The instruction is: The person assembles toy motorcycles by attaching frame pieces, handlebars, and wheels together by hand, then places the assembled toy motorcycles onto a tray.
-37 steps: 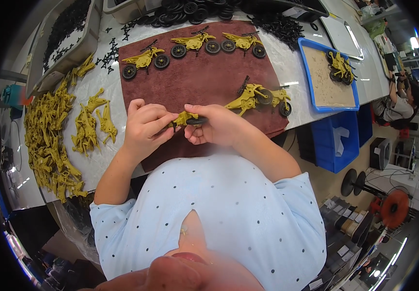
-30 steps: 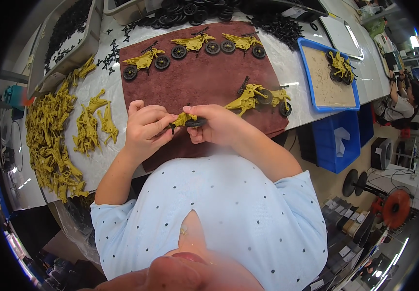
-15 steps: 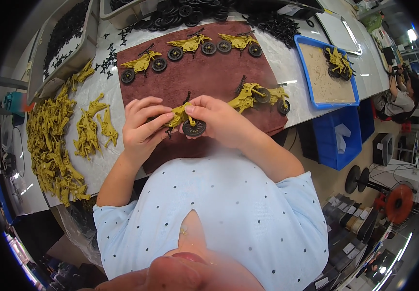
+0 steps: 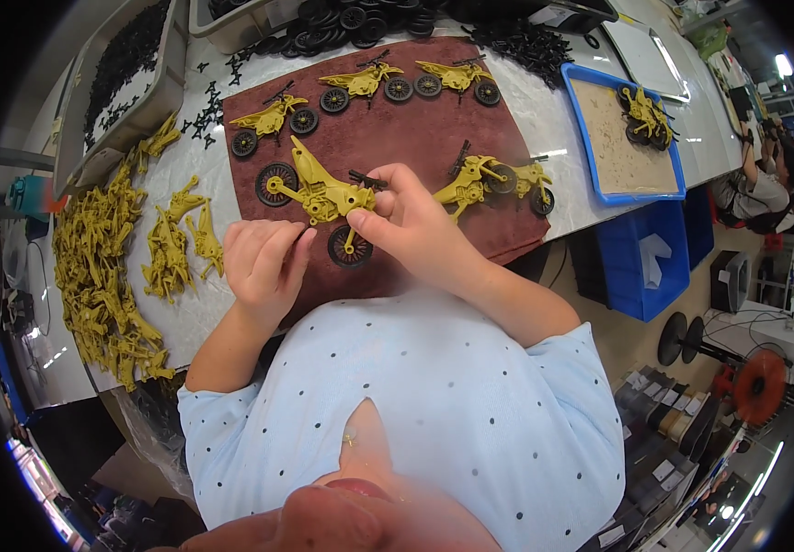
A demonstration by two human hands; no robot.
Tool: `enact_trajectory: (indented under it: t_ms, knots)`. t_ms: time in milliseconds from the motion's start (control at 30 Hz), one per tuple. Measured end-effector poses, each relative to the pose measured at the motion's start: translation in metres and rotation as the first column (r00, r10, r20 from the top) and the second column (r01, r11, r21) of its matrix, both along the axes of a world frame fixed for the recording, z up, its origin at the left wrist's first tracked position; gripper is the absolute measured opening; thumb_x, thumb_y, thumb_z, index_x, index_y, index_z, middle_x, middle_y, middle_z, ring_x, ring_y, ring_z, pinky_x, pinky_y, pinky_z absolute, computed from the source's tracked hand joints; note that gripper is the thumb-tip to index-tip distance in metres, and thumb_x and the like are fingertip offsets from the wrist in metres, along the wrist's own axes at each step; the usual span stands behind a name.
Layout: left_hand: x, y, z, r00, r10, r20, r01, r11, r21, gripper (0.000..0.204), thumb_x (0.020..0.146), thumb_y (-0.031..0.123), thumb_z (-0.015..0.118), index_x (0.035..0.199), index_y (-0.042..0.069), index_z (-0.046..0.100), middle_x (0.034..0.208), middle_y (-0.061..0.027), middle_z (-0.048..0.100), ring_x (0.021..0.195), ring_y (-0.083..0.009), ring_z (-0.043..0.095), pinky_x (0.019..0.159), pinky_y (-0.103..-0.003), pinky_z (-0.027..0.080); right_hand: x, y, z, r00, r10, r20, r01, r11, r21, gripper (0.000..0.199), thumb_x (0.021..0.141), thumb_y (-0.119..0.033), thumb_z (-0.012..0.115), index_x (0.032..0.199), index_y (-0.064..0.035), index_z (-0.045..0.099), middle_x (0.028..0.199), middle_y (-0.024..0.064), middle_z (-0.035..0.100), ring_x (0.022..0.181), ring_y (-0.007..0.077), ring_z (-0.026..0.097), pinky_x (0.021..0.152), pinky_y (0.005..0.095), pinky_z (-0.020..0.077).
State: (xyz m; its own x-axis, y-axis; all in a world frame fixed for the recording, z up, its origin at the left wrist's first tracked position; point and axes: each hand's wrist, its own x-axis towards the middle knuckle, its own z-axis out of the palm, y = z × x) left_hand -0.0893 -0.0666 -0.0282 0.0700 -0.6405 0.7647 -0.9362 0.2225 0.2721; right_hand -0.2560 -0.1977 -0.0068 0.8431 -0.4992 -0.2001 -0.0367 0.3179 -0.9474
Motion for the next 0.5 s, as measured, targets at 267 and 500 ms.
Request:
enact_trajectory:
  t_ms: [267,500]
  knots:
    - [-0.003,-0.007,0.0,1.0,0.006,-0.028,-0.006,1.0,-0.016,0.024,0.068,0.001,0.076,0.09,0.001,0.064,0.077,-0.0051,0.063,0.062,-0.0191,0.059,0.051,-0.03,0.039,0.006,0.005,0.0,0.997,-0.036,0.073,0.032,0.998,0.054,0.037,0.095,-0.013,0.057,0.125,0.0015,0.042,0.112,0.0064,0.059,0.098,0.0094,0.054,0.086,0.0246,0.0448]
    - [0.001,-0.004,-0.001,0.987,-0.134,0.086,0.144,0.981,-0.129,0.029,0.067,-0.001,0.074,0.093,-0.007,0.064,0.077,-0.009,0.06,0.062,-0.0191,0.056,0.053,-0.03,0.042,0.007,0.01,-0.002,1.0,-0.024,0.014,0.025,0.996,-0.089,0.033,0.093,-0.021,0.062,0.115,0.0018,0.054,0.102,0.0029,0.061,0.09,0.0066,0.054,0.079,0.0228,0.0453]
